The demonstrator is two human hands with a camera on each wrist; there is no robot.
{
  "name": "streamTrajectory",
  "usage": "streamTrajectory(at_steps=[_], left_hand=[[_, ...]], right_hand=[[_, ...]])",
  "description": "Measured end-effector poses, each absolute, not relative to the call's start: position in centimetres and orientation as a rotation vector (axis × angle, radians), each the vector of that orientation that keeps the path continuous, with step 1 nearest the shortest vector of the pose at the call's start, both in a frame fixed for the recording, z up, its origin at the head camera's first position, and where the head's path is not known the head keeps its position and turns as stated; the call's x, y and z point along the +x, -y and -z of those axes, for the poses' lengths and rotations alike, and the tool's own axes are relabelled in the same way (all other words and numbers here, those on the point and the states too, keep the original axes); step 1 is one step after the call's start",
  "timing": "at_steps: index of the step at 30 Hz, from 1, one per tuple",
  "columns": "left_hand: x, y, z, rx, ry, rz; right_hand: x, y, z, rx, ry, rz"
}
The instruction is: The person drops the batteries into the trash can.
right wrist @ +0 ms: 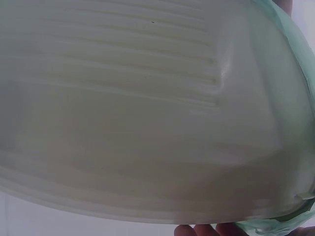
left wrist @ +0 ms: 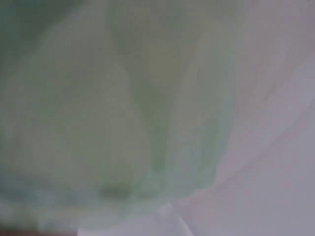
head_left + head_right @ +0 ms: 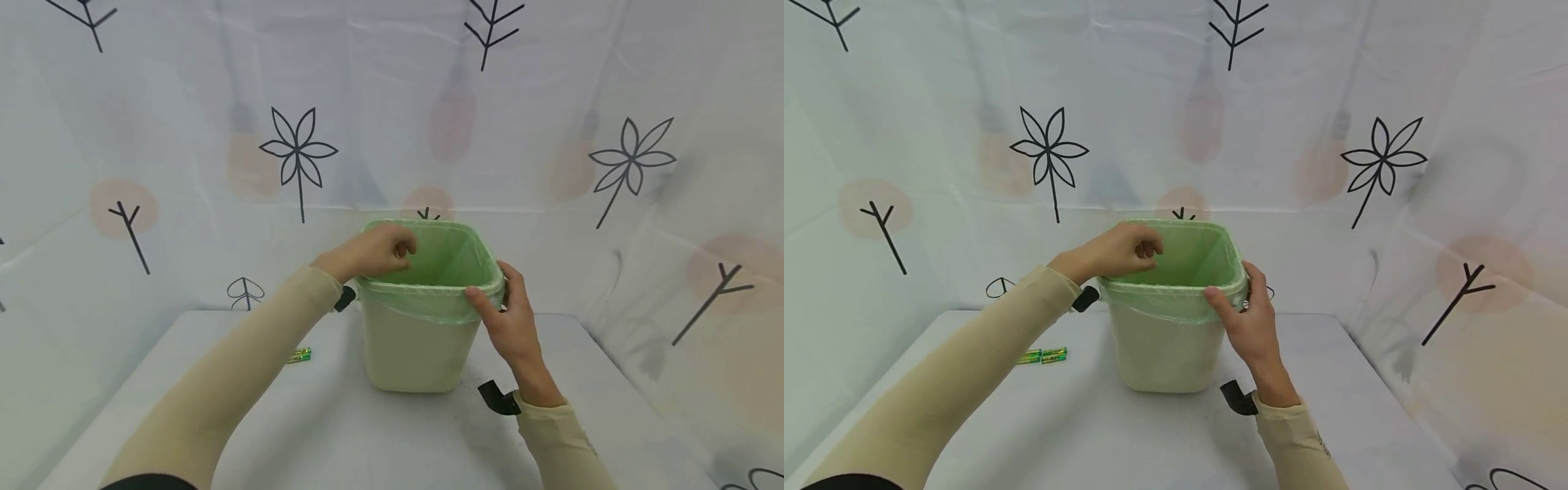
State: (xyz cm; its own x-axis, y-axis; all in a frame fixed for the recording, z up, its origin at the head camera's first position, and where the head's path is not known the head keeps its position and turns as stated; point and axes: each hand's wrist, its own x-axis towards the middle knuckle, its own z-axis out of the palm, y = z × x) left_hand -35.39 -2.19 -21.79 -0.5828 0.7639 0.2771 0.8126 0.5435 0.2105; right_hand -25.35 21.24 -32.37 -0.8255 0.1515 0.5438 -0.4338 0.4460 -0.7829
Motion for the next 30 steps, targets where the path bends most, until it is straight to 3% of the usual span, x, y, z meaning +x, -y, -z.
streamTrajectory(at_steps=[17,30], left_hand=[[-34.2,10.8,20.7,-1.140,2.535,0.637],[-35.2,15.8,27.3,-0.997,2.691,0.620]], right_hand=[[-25.3,-21.4,32.4,0.239,2.144,-1.387],[-25.5,-21.5,32.6,0.236,2.140,-1.379]])
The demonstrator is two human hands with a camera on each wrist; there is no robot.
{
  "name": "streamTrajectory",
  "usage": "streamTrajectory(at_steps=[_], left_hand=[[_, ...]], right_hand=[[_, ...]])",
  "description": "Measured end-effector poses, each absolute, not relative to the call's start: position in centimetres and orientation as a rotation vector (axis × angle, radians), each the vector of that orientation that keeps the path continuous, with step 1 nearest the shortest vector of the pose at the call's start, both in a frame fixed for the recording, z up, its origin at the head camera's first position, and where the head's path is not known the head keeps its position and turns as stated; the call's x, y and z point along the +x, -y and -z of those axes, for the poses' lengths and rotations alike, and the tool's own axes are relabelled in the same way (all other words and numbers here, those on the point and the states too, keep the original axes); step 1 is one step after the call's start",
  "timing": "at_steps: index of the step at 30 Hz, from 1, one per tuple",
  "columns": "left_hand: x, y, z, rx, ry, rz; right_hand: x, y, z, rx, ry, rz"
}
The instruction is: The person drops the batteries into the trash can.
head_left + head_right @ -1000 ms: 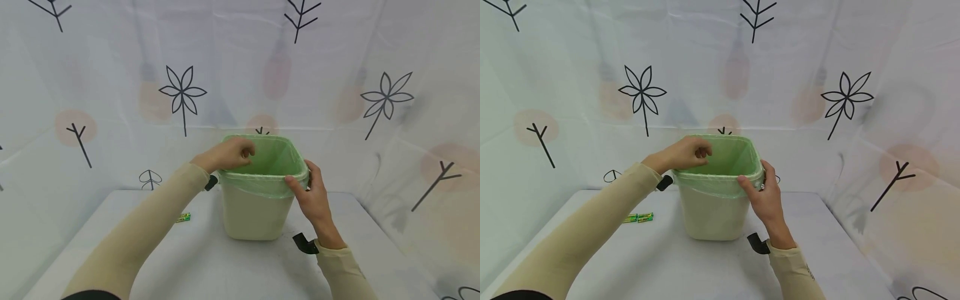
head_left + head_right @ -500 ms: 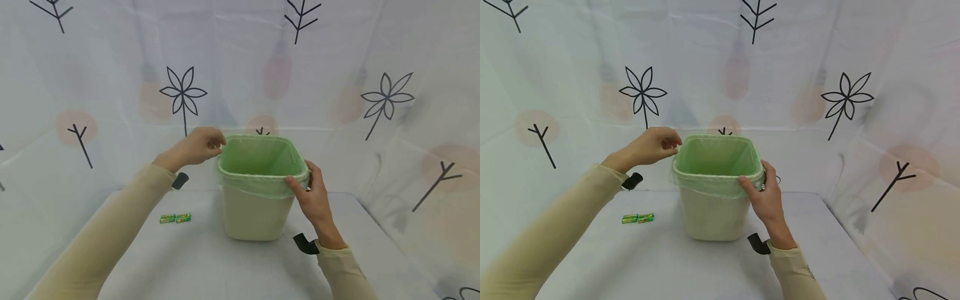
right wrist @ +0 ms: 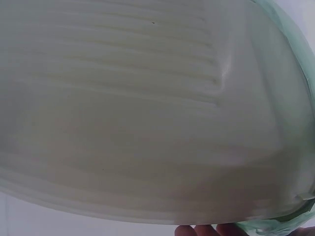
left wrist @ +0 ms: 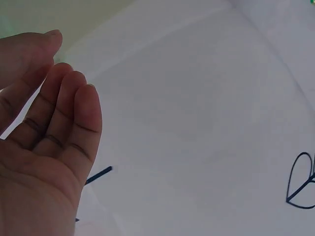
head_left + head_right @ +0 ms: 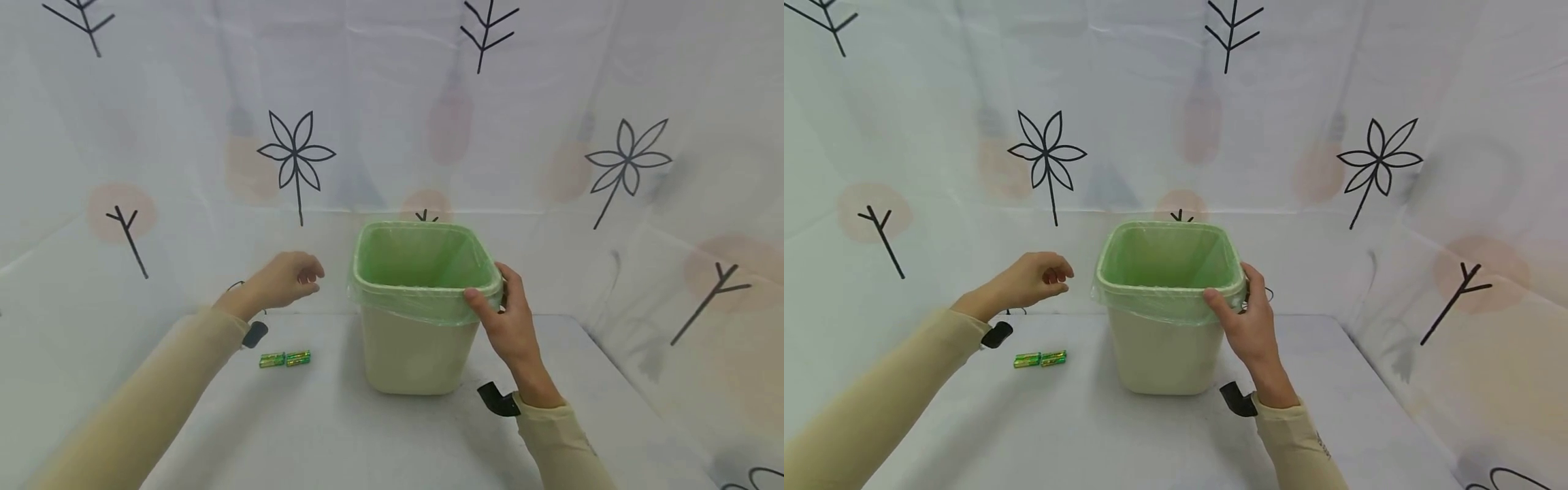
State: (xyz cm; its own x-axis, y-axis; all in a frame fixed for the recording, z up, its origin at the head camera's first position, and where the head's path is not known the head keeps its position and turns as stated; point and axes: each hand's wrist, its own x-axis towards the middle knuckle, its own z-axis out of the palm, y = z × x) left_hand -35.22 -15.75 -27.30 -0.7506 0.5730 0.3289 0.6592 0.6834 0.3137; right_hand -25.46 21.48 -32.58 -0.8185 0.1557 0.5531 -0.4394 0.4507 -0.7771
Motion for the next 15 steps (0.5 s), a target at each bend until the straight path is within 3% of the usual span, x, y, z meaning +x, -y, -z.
streamTrajectory(at_steps=[15], left_hand=[[-36.0,18.0,36.5,-0.877,2.895,0.686]], right_hand=[[-25.3,-21.4,32.5,0.244,2.130,-1.387]])
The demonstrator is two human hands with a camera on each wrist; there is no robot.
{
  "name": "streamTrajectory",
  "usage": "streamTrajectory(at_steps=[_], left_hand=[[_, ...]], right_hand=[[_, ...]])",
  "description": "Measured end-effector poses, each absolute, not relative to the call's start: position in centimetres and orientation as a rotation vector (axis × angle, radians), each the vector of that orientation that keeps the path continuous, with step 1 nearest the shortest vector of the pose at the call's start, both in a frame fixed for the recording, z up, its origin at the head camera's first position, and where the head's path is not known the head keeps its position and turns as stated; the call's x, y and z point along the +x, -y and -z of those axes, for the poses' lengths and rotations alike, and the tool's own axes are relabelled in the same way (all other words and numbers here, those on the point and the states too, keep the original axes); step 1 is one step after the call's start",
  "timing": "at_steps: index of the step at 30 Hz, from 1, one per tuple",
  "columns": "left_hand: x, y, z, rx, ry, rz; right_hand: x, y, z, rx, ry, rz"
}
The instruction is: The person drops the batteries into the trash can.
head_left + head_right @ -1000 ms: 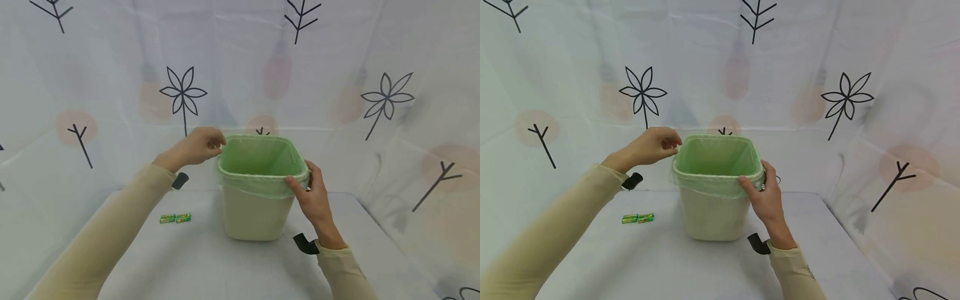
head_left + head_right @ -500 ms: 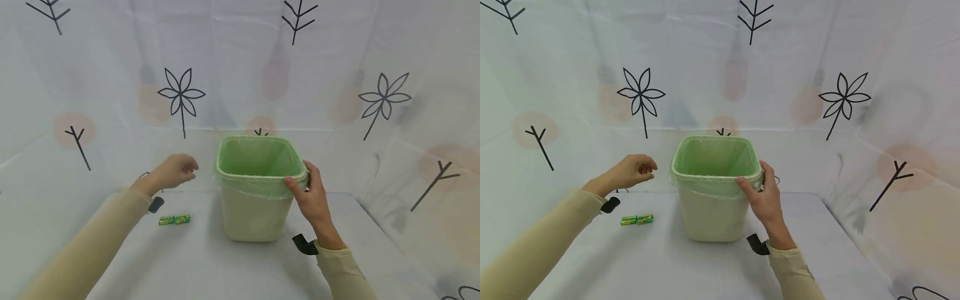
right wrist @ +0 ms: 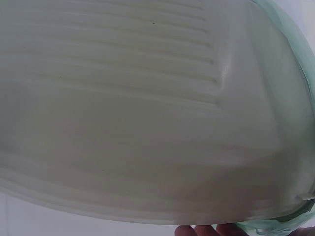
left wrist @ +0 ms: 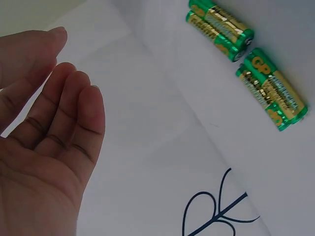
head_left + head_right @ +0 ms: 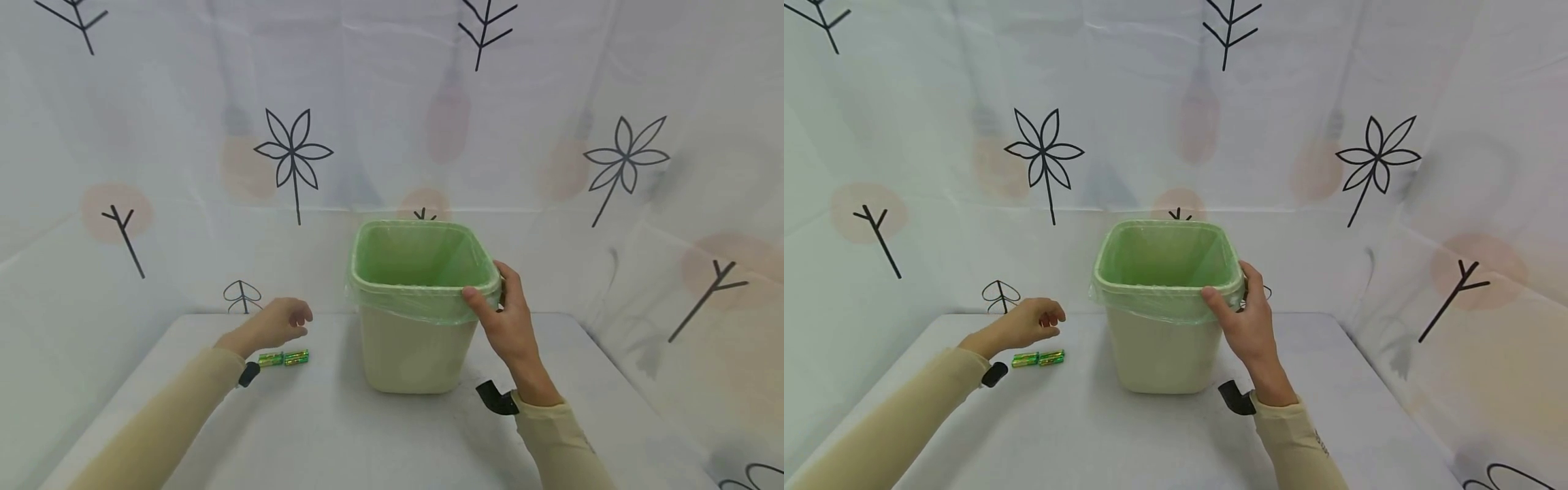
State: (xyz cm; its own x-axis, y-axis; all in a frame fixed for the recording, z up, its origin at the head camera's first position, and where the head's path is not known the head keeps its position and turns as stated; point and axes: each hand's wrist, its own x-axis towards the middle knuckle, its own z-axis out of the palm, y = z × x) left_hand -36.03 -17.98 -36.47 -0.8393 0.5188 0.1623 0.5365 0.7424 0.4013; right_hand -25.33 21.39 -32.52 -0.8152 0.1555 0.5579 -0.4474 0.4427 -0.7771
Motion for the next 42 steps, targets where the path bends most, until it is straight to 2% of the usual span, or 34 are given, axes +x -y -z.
streamTrajectory(at_steps=[18,33,42], left_hand=[[-37.3,18.7,42.4,-0.847,3.010,0.586],[-36.9,18.5,44.1,-0.781,3.101,0.721],[-36.8,18.2,44.4,-0.825,3.112,0.691]], right_hand=[[-25.3,-21.4,32.5,0.245,2.134,-1.384],[-25.2,-21.4,32.5,0.247,2.142,-1.381],[-25.3,-21.4,32.5,0.250,2.145,-1.384]])
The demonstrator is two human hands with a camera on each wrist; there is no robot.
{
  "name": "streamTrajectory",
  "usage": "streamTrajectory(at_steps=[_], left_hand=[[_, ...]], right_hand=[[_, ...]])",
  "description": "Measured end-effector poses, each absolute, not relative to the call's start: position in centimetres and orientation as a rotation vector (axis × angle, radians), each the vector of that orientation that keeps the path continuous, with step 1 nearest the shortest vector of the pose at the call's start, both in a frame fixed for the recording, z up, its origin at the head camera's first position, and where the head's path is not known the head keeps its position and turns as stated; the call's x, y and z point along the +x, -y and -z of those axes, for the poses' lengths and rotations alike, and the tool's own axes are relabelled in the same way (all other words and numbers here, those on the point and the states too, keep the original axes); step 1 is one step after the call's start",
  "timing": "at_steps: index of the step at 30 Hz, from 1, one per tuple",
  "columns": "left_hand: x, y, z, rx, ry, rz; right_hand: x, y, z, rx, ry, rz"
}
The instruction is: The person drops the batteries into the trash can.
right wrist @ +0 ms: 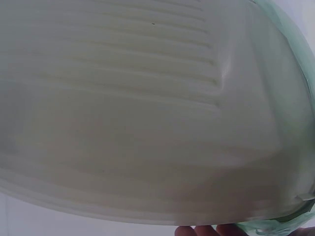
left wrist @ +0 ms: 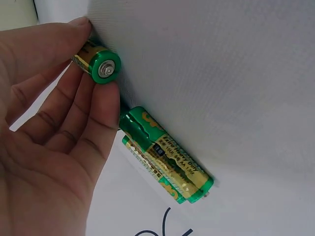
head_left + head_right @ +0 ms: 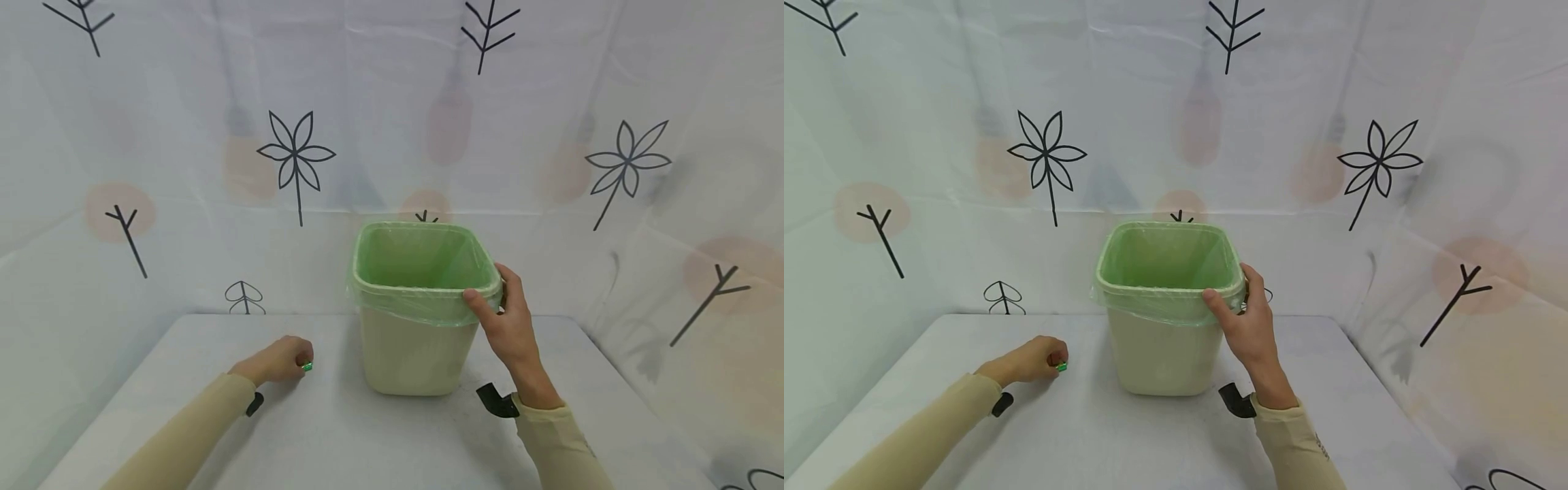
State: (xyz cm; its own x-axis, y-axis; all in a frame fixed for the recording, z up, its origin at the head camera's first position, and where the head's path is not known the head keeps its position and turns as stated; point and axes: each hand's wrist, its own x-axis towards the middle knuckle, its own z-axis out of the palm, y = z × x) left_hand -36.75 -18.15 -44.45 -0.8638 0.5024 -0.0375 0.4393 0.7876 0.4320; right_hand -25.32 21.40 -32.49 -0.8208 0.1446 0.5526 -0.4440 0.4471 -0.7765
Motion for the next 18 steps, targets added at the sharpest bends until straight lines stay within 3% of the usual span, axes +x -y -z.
streamTrajectory(at_steps=[11,18], left_hand=[[-36.3,17.9,44.1,0.730,-2.811,-0.649],[-36.2,17.8,41.9,0.768,-2.852,-0.606]], right_hand=[[-25.2,-21.3,32.4,0.252,2.141,-1.391],[-25.1,-21.3,32.4,0.242,2.135,-1.402]])
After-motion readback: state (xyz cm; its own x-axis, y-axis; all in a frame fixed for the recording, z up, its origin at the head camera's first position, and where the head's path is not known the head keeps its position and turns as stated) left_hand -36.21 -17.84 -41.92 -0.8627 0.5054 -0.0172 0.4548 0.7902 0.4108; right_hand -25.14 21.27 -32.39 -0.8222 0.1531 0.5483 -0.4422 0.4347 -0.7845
